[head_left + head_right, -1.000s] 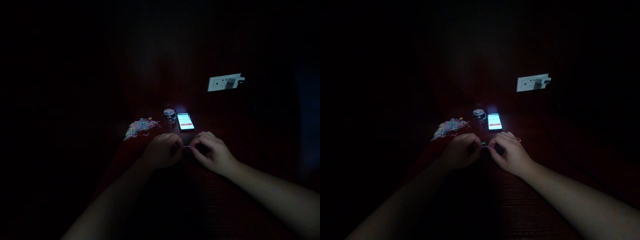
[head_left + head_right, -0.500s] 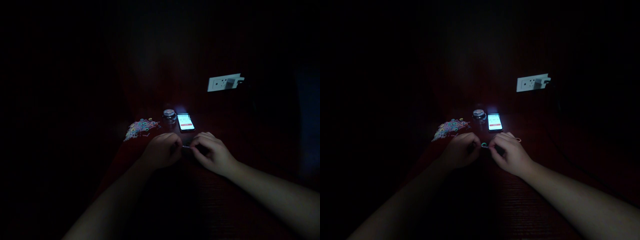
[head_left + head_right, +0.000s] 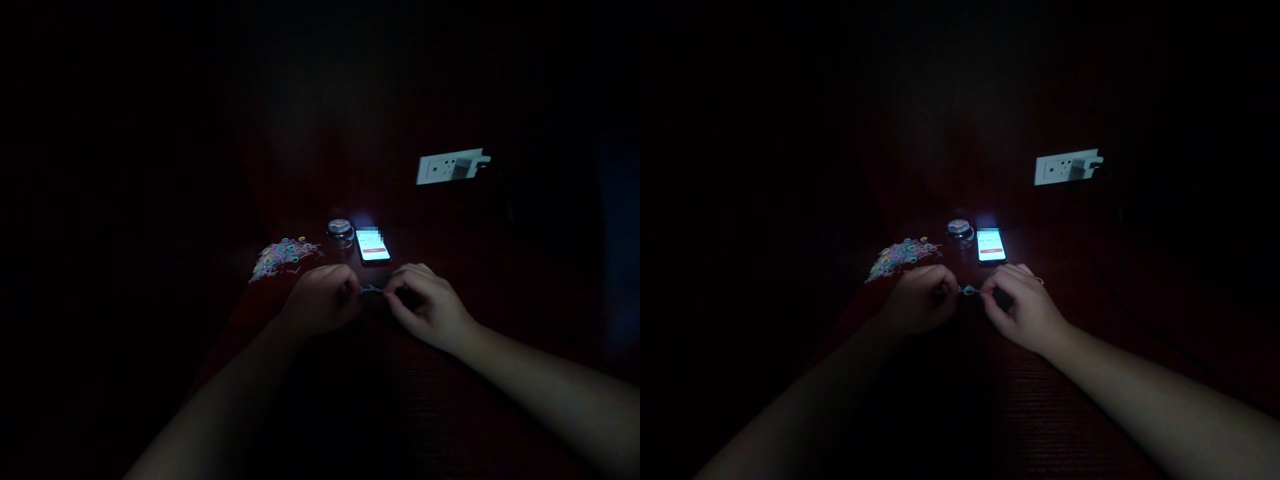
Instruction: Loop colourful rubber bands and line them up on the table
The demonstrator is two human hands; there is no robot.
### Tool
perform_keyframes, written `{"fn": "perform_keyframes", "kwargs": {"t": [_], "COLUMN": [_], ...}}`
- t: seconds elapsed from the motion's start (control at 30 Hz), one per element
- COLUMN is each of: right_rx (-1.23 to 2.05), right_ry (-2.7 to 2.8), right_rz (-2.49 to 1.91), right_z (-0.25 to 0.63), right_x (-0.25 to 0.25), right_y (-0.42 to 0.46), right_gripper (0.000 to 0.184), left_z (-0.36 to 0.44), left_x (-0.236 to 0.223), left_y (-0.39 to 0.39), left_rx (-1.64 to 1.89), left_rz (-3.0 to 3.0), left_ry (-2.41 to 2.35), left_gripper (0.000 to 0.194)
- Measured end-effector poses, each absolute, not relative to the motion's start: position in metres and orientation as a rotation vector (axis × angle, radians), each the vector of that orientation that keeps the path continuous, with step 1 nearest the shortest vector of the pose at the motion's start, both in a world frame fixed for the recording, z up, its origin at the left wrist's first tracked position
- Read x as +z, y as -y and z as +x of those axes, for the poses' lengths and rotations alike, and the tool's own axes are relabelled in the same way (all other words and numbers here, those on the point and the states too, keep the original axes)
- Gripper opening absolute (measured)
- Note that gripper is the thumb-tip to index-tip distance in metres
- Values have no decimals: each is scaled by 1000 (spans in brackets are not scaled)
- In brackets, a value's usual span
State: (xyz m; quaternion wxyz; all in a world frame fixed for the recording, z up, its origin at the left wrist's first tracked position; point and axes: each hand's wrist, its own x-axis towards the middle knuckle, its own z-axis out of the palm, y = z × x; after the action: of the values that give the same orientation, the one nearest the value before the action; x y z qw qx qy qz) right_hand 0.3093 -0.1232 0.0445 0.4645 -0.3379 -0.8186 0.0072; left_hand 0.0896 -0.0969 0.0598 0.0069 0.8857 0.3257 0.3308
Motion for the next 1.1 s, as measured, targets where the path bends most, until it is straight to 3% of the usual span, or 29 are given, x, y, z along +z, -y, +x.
{"fn": "perform_keyframes", "kwargs": {"t": [0.23, 0.53, 0.73, 1.0, 1.1], "right_rx": [24, 37, -145, 13, 81], "right_ry": [2051, 2431, 2438, 2512, 2522], "right_rz": [-842, -1057, -1250, -1190, -1123], "right_z": [310, 304, 296, 294, 300], "right_x": [44, 36, 39, 37, 34], "right_y": [122, 119, 118, 115, 114], "right_gripper": [9, 8, 13, 8, 9], "left_z": [87, 72, 74, 73, 68], "left_x": [61, 65, 75, 75, 72], "left_y": [95, 83, 83, 84, 81], "left_rx": [937, 216, -182, -163, -49], "left_rz": [2788, 2755, 2713, 2654, 2619], "left_ry": [-1037, -1291, -1492, -1438, -1464], "left_gripper": [8, 5, 20, 28, 19]}}
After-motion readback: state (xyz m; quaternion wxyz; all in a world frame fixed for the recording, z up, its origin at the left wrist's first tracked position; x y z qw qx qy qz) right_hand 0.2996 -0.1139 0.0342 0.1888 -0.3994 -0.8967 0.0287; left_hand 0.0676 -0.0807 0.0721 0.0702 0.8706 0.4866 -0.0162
